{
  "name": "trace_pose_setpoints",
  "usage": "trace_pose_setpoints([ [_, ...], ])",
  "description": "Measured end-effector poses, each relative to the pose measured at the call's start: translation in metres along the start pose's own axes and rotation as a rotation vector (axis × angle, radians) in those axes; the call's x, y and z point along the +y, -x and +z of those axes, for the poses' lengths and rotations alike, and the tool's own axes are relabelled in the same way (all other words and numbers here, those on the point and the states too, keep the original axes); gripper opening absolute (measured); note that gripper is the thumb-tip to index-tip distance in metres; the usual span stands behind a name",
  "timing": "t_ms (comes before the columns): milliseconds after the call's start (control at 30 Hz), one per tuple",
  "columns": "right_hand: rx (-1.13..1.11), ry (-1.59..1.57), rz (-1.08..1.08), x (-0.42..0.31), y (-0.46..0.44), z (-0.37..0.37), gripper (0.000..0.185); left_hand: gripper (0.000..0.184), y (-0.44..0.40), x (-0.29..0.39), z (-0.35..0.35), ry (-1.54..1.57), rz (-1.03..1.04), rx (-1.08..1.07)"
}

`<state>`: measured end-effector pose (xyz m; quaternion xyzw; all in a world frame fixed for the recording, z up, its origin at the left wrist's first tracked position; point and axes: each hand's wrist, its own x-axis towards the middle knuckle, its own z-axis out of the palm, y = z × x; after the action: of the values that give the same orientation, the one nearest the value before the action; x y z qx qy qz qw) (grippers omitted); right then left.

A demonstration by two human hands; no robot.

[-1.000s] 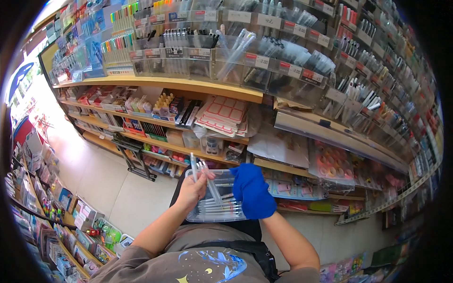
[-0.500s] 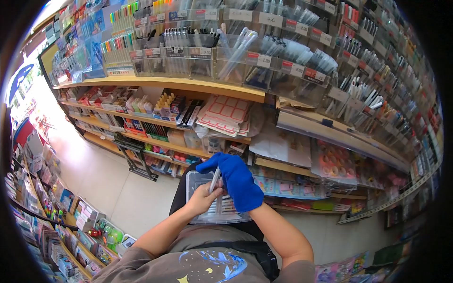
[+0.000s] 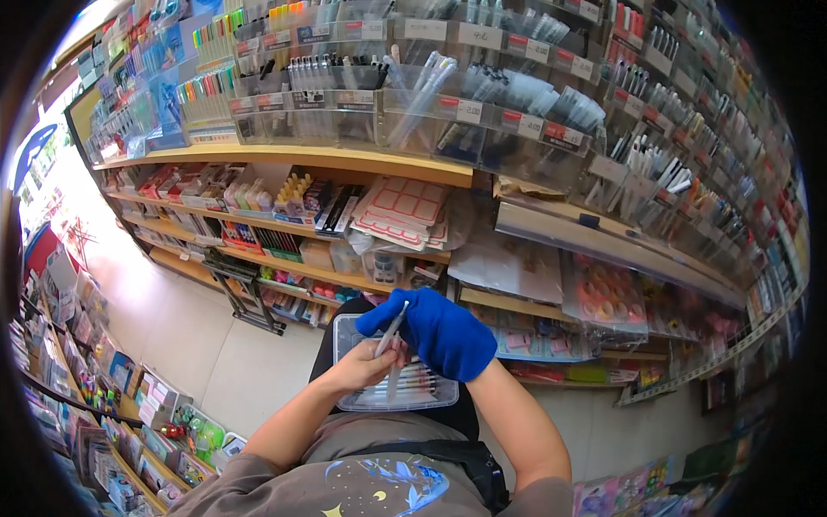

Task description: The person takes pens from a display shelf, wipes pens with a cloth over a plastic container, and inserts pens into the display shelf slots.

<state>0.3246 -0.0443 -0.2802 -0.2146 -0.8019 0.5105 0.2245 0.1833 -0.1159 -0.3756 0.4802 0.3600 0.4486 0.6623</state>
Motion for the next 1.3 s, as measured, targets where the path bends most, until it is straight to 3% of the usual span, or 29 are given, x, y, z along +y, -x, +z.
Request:
trace_pose_setpoints([
  [200,0.072,0.276,-0.244,-0.011,0.003,-0.001,0.025,0.017,0.003,0.006,0.002,-0.091,-0.055,-0.018],
  [467,0.089,0.005,-0.113,-0.007,0.003,0.009,0.016,0.016,0.002,0.000,0.001,-0.010,0.012,-0.010],
  [600,0.039,-0.321,0.148,0.000,0.001,0.010,0.020,0.018,0.000,-0.003,-0.001,0.035,0.013,-0.013],
  [700,0.047,-0.202,0.040,0.007,-0.004,0.011,0.014,0.019,-0.002,-0.007,0.001,0.003,0.116,0.011],
  [800,0.229,0.160,-0.276,0.025,-0.003,0.009,0.016,0.021,-0.007,-0.023,-0.006,-0.148,0.140,0.060],
  [900,0.535,-0.332,-0.036,0.013,0.000,0.000,0.030,0.023,-0.003,-0.008,-0.007,-0.208,0.007,0.055],
  [1000,0.541,-0.834,0.097,0.025,0.004,-0.015,0.032,0.025,0.001,0.007,-0.003,-0.084,-0.091,0.113],
  [1033,0.589,-0.790,0.225,0.016,0.007,-0.011,0.034,0.025,0.001,0.007,-0.004,-0.047,-0.096,0.116],
  [1133,0.476,-0.430,0.139,0.031,0.011,0.001,0.029,0.025,-0.002,0.004,-0.003,0.034,-0.098,0.126],
  [1167,0.437,0.121,-0.004,0.040,0.014,0.009,0.020,0.025,-0.003,0.003,-0.003,0.040,-0.090,0.134],
  [1267,0.431,0.549,-0.131,0.051,0.006,0.030,0.023,0.023,-0.005,-0.003,-0.003,-0.063,-0.051,0.232],
  [1300,0.396,0.506,-0.129,0.051,0.003,0.032,0.026,0.023,-0.006,-0.006,-0.004,-0.118,-0.035,0.276],
])
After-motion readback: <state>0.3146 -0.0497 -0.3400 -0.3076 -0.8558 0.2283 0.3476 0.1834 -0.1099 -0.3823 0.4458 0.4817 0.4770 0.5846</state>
